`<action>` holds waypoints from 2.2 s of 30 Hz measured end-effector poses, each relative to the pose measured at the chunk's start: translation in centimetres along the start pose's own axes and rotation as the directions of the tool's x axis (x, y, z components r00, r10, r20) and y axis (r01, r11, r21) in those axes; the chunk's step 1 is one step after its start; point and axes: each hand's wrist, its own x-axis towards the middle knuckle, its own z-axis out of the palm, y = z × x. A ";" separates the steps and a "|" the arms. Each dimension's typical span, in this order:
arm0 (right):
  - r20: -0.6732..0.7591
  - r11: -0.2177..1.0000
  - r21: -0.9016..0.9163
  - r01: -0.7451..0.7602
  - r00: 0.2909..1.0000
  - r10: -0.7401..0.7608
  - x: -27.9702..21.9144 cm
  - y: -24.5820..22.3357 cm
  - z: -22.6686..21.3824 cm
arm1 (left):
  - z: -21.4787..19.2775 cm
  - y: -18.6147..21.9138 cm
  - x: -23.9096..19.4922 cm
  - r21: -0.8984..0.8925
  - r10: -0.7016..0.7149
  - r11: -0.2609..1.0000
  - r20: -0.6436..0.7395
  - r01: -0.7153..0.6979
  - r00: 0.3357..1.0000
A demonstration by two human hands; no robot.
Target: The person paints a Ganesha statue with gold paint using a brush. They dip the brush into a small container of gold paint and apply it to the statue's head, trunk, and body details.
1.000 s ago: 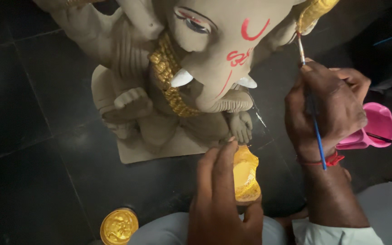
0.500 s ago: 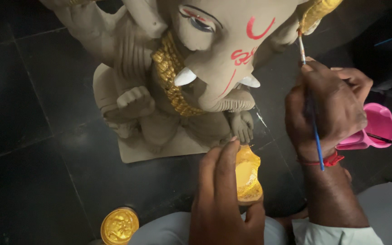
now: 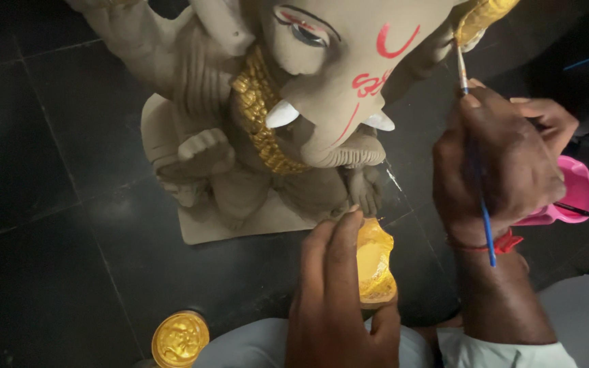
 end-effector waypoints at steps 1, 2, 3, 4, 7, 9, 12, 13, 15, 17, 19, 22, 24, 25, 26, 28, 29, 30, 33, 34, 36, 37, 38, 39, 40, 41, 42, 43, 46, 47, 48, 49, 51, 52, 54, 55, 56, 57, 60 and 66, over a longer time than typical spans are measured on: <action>-0.001 1.000 0.002 0.002 1.000 -0.002 0.0 0.0 0.0 | 0.0 0.0 0.0 -0.008 -0.001 1.000 0.012 0.001 1.000; -0.002 1.000 0.003 0.002 1.000 -0.002 0.1 0.0 0.0 | 0.0 -0.1 0.0 -0.015 -0.002 1.000 0.024 0.002 1.000; 0.006 1.000 0.013 0.007 1.000 -0.007 0.1 0.0 -0.2 | 0.0 -0.1 0.0 -0.023 -0.002 1.000 0.036 0.003 0.999; 0.015 1.000 0.017 0.005 1.000 -0.005 0.1 0.0 -0.3 | 0.1 -0.1 0.0 -0.015 -0.009 1.000 0.033 0.010 0.999; 0.038 1.000 0.021 -0.010 0.999 0.009 0.2 0.0 -0.6 | 0.1 0.0 0.0 -0.007 -0.008 1.000 0.018 0.008 1.000; 0.041 0.999 0.030 -0.012 0.999 0.011 0.4 -0.2 -0.7 | 0.0 0.0 0.0 -0.020 0.020 1.000 0.000 -0.020 1.000; 0.018 0.998 0.057 0.012 1.000 -0.013 0.9 -0.4 -0.7 | 0.1 0.0 0.1 -0.030 0.012 0.999 0.006 -0.012 1.000; 0.003 0.999 0.051 0.016 1.000 -0.016 1.1 -0.5 -0.6 | 0.0 0.0 0.1 -0.030 0.022 0.999 0.001 -0.022 1.000; -0.031 1.000 0.020 0.015 0.999 -0.014 1.5 -0.5 -0.4 | -0.1 -0.1 0.1 -0.030 0.042 0.999 -0.007 -0.042 0.999; -0.076 1.000 0.010 0.013 0.997 -0.012 1.9 -0.4 -0.2 | 0.0 -0.1 0.1 -0.023 0.028 0.999 0.002 -0.028 1.000; -0.126 0.999 0.038 0.020 0.992 -0.015 2.2 -0.1 -0.1 | 0.1 0.0 0.1 -0.016 0.018 1.000 0.007 -0.018 1.000; -0.055 0.998 0.036 0.048 0.997 -0.046 2.2 -0.2 -1.2 | 0.1 0.0 0.0 -0.005 0.012 1.000 0.010 -0.011 1.000; -0.039 0.998 0.039 0.046 0.998 -0.044 2.0 0.0 -1.2 | 0.1 -0.1 0.0 0.000 0.007 1.000 0.024 -0.007 1.000; -0.029 0.998 0.045 0.033 0.999 -0.032 1.9 0.1 -1.2 | 0.1 -0.1 0.0 -0.001 0.003 1.000 0.021 -0.003 1.000; -0.021 0.998 0.050 0.022 1.000 -0.021 1.7 0.3 -1.2 | 0.2 0.0 0.0 -0.001 0.000 1.000 0.017 0.000 1.000; 0.015 0.998 0.062 -0.008 1.000 0.007 1.2 0.3 -1.4 | 0.1 0.0 0.0 -0.007 0.002 1.000 0.012 -0.002 1.000; 0.033 0.998 0.065 -0.020 0.999 0.018 1.0 0.3 -1.5 | 0.0 0.0 0.0 -0.012 0.007 1.000 0.012 -0.006 1.000; 0.053 0.998 0.061 -0.025 0.998 0.022 0.7 0.3 -1.6 | 0.0 0.0 -0.1 -0.018 0.011 1.000 0.011 -0.011 1.000; 0.065 0.996 0.075 -0.054 0.997 0.049 0.2 0.4 -1.3 | 0.2 -0.1 -0.1 0.015 -0.052 0.999 0.058 0.051 0.997; 0.067 0.996 0.070 -0.060 0.996 0.055 0.1 0.4 -1.3 | 0.1 -0.1 -0.1 0.011 -0.047 0.999 0.058 0.046 0.997; 0.078 0.997 0.047 -0.064 0.995 0.061 -0.1 0.4 -1.3 | 0.0 -0.1 0.0 0.001 -0.036 0.999 0.060 0.036 0.998; 0.080 0.997 0.037 -0.061 0.995 0.057 -0.2 0.4 -1.2 | 0.1 -0.1 0.0 -0.005 -0.035 0.999 0.054 0.035 0.998; 0.083 0.998 0.027 -0.056 0.995 0.053 -0.2 0.5 -1.2 | 0.1 -0.1 0.1 -0.013 -0.034 0.999 0.048 0.034 0.998; 0.080 0.999 0.025 -0.048 0.996 0.046 -0.2 0.6 -0.9 | 0.2 -0.1 0.1 -0.021 -0.032 0.999 0.041 0.033 0.999; 0.077 0.999 0.028 -0.046 0.996 0.044 -0.3 0.7 -0.9 | 0.2 -0.1 0.1 -0.019 -0.037 0.999 0.043 0.038 0.998; 0.074 0.999 0.031 -0.044 0.996 0.042 -0.3 0.7 -0.8 | 0.2 -0.1 0.1 -0.017 -0.041 0.999 0.044 0.042 0.998; 0.070 0.998 0.037 -0.047 0.997 0.045 -0.5 0.7 -0.8 | 0.2 -0.1 0.1 -0.016 -0.045 0.999 0.046 0.046 0.998; 0.071 0.998 0.038 -0.047 0.997 0.044 -0.5 0.7 -0.9 | 0.2 -0.1 0.1 -0.013 -0.033 0.999 0.042 0.033 0.999; 0.075 0.998 0.035 -0.046 0.996 0.043 -0.8 0.9 -1.2 | 0.3 -0.1 0.2 -0.004 -0.003 1.000 0.033 0.004 0.999; 0.074 0.998 0.038 -0.047 0.996 0.044 -0.8 0.9 -1.2 | 0.2 -0.1 0.2 -0.003 0.002 1.000 0.030 -0.002 1.000; 0.068 0.998 0.047 -0.050 0.997 0.047 -0.9 0.8 -1.3 | 0.1 -0.1 0.1 -0.002 0.006 1.000 0.027 -0.006 1.000; 0.058 0.997 0.057 -0.057 0.997 0.054 -1.0 0.8 -1.4 | 0.1 -0.1 0.1 0.004 -0.010 1.000 0.028 0.010 1.000; 0.031 0.994 0.080 -0.072 0.997 0.070 -1.0 0.6 -1.6 | 0.1 0.0 0.0 0.014 -0.042 0.999 0.028 0.042 0.999; 0.037 0.993 0.084 -0.087 0.996 0.084 -1.0 0.5 -2.1 | 0.1 0.0 0.0 0.004 -0.019 1.000 0.004 0.019 1.000; 0.069 0.989 0.082 -0.123 0.991 0.118 -0.8 0.3 -3.6 | 0.0 0.3 0.0 -0.009 0.031 0.999 -0.043 -0.032 0.999; 0.092 0.987 0.083 -0.136 0.988 0.128 -0.6 0.2 -4.7 | 0.0 0.5 0.0 -0.031 0.019 0.999 -0.038 -0.020 0.999; 0.108 0.985 0.086 -0.149 0.984 0.140 -0.4 0.2 -5.5 | 0.0 0.8 0.0 -0.048 0.010 0.999 -0.035 -0.012 0.999; 0.122 0.984 0.095 -0.153 0.982 0.141 0.1 0.5 -6.6 | 0.0 1.0 0.0 -0.064 0.002 0.998 -0.032 -0.004 0.999; 0.216 0.964 0.156 -0.216 0.959 0.180 0.9 2.0 -10.2 | 0.6 1.6 -0.2 -0.038 0.059 0.997 -0.053 -0.061 0.997; 0.350 0.882 0.275 -0.383 0.894 0.280 -1.7 5.7 -18.1 | 2.1 2.9 -0.7 -0.062 0.158 0.985 -0.029 -0.160 0.987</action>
